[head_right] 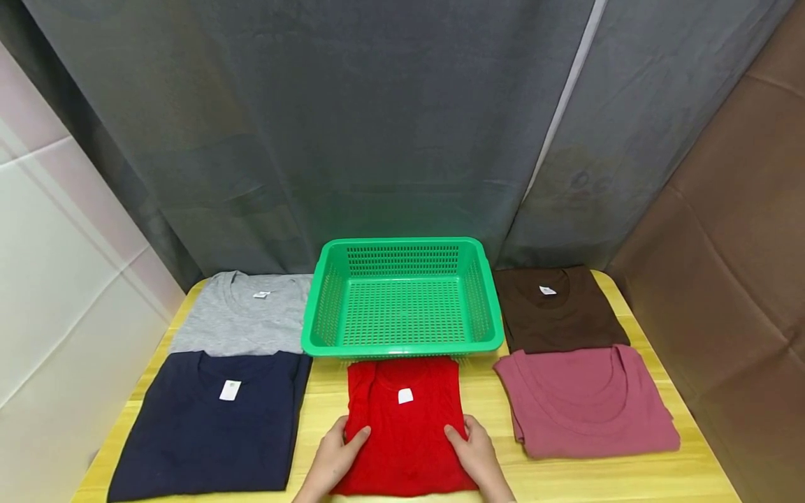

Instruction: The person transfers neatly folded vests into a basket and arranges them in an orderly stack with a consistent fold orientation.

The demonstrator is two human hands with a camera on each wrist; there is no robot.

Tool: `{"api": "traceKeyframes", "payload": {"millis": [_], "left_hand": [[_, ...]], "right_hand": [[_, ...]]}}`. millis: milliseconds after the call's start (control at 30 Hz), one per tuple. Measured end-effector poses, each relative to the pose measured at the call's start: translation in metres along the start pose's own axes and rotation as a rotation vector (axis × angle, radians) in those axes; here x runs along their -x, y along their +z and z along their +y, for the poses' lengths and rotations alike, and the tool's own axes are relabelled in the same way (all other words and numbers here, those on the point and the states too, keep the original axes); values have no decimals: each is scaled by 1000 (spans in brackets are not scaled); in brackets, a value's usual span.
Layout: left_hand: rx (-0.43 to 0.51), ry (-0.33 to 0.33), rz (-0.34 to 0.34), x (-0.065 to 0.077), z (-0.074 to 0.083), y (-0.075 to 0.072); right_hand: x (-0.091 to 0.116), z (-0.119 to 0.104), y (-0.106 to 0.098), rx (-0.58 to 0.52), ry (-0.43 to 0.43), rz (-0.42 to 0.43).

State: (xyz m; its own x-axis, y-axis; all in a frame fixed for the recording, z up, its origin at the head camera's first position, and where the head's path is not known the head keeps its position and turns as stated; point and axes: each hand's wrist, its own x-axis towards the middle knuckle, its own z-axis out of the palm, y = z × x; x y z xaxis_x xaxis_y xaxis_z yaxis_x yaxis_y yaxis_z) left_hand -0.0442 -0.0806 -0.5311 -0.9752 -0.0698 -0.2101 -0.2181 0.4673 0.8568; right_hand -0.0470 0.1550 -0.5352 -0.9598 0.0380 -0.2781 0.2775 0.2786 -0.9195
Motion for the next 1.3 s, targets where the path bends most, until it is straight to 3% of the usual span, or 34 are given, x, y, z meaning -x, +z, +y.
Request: {"api": "traceKeyframes", "payload": {"millis": [433,733,867,1100,1300], "left_hand": [[183,43,-78,-2,-4,-2],[163,70,-108,-7,-9,-5],[167,92,-137,-7,-10,-3],[268,104,-167,-7,-11,2],[200,127,-142,-7,-11,4]], "right_hand": [[-5,2,1,-63,7,-78],[-6,3,0,-109,-1,-177],[-7,4,0,-97,-4,-176],[-8,6,4,-101,-48,-118],[-8,9,8,-103,-73,-70]]}}
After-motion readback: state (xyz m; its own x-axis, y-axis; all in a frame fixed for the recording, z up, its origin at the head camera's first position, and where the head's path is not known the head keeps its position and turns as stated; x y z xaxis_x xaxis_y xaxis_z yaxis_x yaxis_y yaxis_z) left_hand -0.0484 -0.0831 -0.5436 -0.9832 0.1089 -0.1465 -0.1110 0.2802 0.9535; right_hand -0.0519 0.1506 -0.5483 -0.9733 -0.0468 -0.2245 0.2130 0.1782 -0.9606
